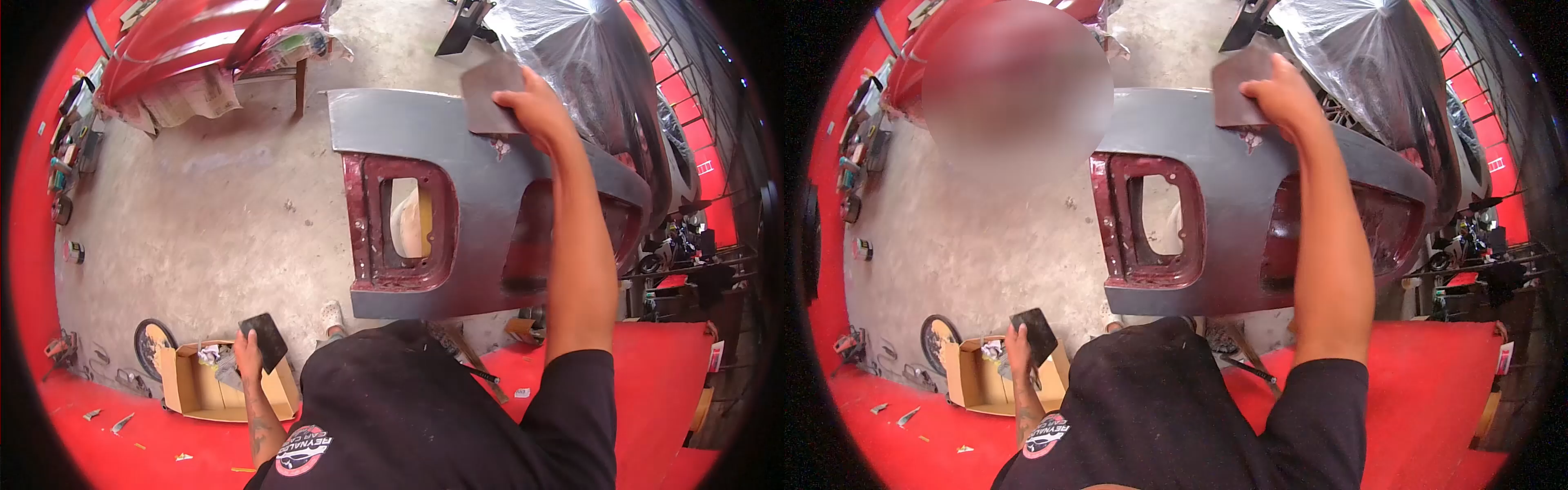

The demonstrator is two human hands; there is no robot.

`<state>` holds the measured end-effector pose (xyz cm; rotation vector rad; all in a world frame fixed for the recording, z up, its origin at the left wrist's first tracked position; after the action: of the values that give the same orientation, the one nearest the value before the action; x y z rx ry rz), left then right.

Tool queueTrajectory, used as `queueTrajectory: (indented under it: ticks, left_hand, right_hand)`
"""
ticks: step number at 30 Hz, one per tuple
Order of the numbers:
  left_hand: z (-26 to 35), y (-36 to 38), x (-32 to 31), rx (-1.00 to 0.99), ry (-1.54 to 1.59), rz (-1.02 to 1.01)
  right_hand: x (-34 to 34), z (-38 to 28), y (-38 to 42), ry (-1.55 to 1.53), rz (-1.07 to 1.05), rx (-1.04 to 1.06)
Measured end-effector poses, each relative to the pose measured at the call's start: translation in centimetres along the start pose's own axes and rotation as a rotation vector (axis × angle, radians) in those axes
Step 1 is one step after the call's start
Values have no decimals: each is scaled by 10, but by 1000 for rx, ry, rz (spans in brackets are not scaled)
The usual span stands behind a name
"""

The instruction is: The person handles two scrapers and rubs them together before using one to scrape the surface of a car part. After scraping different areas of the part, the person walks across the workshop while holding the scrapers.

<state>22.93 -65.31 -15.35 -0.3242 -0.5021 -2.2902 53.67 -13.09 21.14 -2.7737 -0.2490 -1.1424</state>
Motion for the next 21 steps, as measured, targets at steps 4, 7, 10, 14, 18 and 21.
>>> queueTrajectory:
  ticks: [4,7,10,14,18,21]
  left_hand:
    - [26,-20,-12,-56,180,-36]
    - [19,-33,-17,-84,248,-70]
    - [18,-31,-19,-91,298,-99]
    - [-11,-4,14,-46,14,-20]
    - [-85,32,57,36,-146,87]
    - [-109,44,74,158,-155,120]
  right_hand:
    - [-59,-80,38,-9,-146,-6]
    - [-128,-106,12,153,-134,138]
    - [-164,-148,35,366,-286,263]
    - [-105,-114,14,-187,-367,169]
    - [36,-25,32,-332,-108,-177]
    - [90,57,37,-60,51,-461]
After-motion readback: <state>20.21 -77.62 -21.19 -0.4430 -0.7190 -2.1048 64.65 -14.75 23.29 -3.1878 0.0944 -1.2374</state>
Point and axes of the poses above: each hand's wrist, its own y-axis away from the middle knuckle, its own x-axis out of the back of the hand, z = x × y, the point moved 4 cm from there along -y, towards the middle knuckle, and after that the axes turned 5 degrees about -x, right-handed, at the moved point
